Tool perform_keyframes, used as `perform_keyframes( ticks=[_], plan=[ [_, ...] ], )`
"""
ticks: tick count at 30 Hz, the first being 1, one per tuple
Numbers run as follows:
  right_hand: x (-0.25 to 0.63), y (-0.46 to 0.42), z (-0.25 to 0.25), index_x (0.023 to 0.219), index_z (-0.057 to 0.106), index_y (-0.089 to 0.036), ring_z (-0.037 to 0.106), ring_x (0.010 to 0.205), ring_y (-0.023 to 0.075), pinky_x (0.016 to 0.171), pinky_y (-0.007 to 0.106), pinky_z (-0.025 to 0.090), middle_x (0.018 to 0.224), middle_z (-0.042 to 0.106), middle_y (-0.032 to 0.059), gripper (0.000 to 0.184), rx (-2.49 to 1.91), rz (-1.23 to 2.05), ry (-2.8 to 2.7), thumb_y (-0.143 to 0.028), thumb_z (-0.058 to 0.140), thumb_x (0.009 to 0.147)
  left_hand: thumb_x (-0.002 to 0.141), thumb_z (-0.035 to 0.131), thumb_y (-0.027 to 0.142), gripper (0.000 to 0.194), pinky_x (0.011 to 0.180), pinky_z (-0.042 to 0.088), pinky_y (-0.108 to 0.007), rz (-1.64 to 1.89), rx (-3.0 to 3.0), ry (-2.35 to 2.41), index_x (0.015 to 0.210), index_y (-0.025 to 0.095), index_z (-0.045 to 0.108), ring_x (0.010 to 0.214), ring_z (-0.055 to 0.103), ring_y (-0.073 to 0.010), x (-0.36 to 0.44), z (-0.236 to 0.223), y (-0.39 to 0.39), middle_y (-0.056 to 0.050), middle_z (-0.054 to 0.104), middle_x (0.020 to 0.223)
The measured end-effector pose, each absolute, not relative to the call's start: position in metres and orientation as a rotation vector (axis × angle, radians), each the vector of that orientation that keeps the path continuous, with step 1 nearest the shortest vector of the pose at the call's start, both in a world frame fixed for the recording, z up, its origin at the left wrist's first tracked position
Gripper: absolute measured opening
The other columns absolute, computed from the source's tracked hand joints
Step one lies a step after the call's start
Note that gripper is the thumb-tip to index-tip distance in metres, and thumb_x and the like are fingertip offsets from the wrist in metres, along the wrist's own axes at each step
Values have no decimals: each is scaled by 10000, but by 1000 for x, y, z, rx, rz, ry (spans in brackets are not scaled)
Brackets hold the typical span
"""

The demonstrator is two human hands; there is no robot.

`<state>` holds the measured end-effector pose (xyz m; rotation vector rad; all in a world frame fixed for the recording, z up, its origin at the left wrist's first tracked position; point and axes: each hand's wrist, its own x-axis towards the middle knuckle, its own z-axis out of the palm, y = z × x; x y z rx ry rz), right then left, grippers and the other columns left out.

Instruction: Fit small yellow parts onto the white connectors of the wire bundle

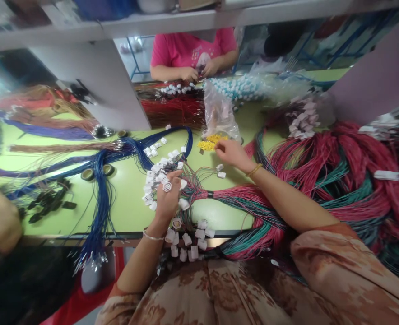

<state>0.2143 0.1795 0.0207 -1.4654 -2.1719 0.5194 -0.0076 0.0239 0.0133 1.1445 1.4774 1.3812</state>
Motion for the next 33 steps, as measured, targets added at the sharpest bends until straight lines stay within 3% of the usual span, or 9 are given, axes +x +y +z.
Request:
perform_keyframes(
  ticks=[3,8,11,13,18,24,33],
  plan=[
    [235,205,4,825,731,-116,625,766,216,732,323,445,876,741,148,151,-1720,519,-2187,-198,603,837,812,466,851,819,461,287,-279,1296,1072,1453,1218,146,569,464,361,-118,-12,3,24,37,488,607],
    [235,212,-10,873,736,-92,650,847,250,786,342,453,921,737,177,210,-1764,507,-2162,-281,647,863,772,420,900,793,507,341,-299,1276,1197,1482,1079,179,548,553,443,-143,-14,1,25,3,527,684],
    [234,211,-10,854,714,-88,663,850,252,810,352,468,882,731,172,172,-1735,549,-2120,-235,626,868,838,460,823,632,540,356,-290,1349,1221,1477,859,199,555,594,430,-136,-14,8,25,9,496,686],
    [233,209,-8,857,693,-96,670,769,225,757,343,495,809,723,139,141,-1657,712,-2008,-211,612,869,844,566,750,559,546,355,-275,1362,1224,1437,811,192,567,591,418,-123,-14,12,26,22,488,666],
    [217,191,7,992,658,-140,649,600,132,579,254,525,684,690,20,157,-1327,1243,-1609,-174,667,839,762,777,572,469,519,360,-233,1319,1000,1220,939,160,642,531,451,-87,-14,14,25,42,535,639],
    [191,157,29,891,733,-127,694,645,108,644,226,603,746,737,40,170,-1004,1818,-1298,-192,809,753,611,906,417,519,636,494,-251,1341,760,1079,984,155,657,656,618,-116,-14,11,24,0,679,784],
    [177,123,36,867,740,-138,726,683,114,649,205,622,785,764,45,244,-833,2052,-1253,-215,882,683,634,895,421,486,607,485,-241,1338,763,1051,966,156,659,635,613,-111,-11,15,22,4,688,740]
  ],
)
